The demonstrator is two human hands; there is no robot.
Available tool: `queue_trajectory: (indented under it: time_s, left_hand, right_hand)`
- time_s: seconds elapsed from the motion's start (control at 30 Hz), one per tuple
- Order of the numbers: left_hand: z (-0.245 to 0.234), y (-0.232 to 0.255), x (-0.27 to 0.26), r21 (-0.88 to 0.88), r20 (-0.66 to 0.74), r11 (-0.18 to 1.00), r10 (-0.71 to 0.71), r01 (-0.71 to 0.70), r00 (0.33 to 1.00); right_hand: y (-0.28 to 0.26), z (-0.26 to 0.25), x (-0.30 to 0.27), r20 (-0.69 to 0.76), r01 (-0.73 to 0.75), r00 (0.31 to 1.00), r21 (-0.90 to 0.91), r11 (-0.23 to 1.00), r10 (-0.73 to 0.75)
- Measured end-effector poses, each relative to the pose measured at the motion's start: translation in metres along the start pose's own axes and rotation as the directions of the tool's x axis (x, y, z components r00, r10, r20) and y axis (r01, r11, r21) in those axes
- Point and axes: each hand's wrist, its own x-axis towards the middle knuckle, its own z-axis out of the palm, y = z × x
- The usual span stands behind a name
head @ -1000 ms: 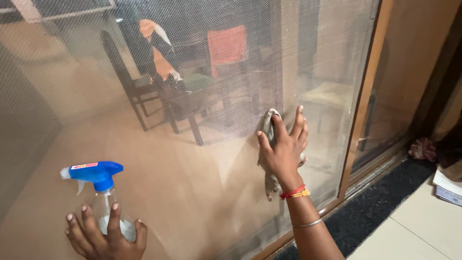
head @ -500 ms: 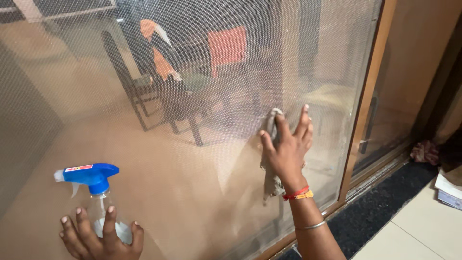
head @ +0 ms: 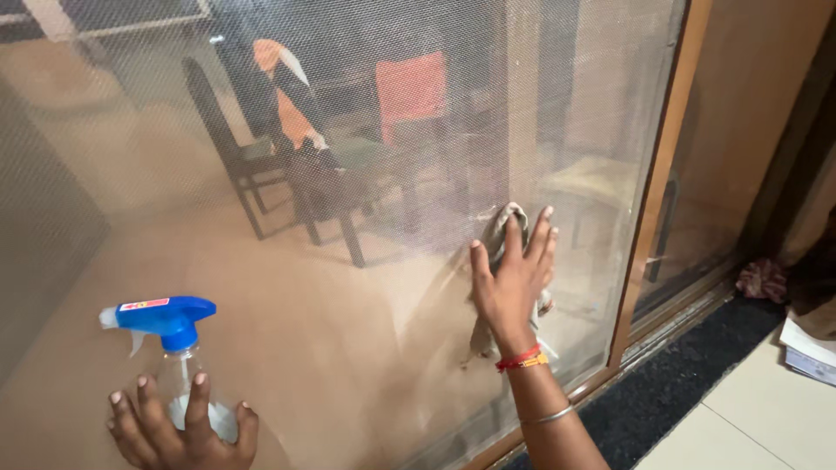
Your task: The person sprays a cleaning solution onto a glass window and wipes it with a cloth. They repeatedly spray and wipe different sections of the window to clean it.
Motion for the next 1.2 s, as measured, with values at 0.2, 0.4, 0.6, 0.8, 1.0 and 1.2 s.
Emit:
queue_trajectory:
  time_s: [0.2,0.4,0.6,0.8,1.0,1.2]
  left_hand:
    - [-0.020,0.018,0.018,-0.038,0.026,0.999,0.032,-0.031,0.999]
    - [-0.033,0.028,0.030,-0.071,0.075,0.997,0.031,-0.026,0.997]
    - [-0.036,0.030,0.030,-0.101,0.094,0.995,0.019,-0.009,0.995]
    - [-0.034,0.029,0.030,-0.133,0.098,0.991,0.020,-0.007,0.995]
    - [-0.036,0.029,0.031,-0.146,0.113,0.989,0.005,0.012,0.994]
    - [-0.039,0.025,0.028,-0.168,0.147,0.986,0.003,0.022,0.989]
  right_hand:
    - [-0.034,0.021,-0.038,0.135,0.386,0.913,0.018,0.922,-0.384]
    - [-0.044,0.021,-0.046,0.103,0.212,0.974,-0.081,0.974,-0.203]
    - [-0.068,0.037,-0.076,0.192,0.297,0.921,0.213,0.931,-0.338]
    - [-0.100,0.045,-0.118,0.352,0.601,0.733,0.066,0.797,-0.582]
    - [-0.098,0.051,-0.120,0.129,0.386,0.901,0.200,0.901,-0.415]
    - [-0.109,0.054,-0.152,0.354,0.668,0.674,0.084,0.739,-0.649]
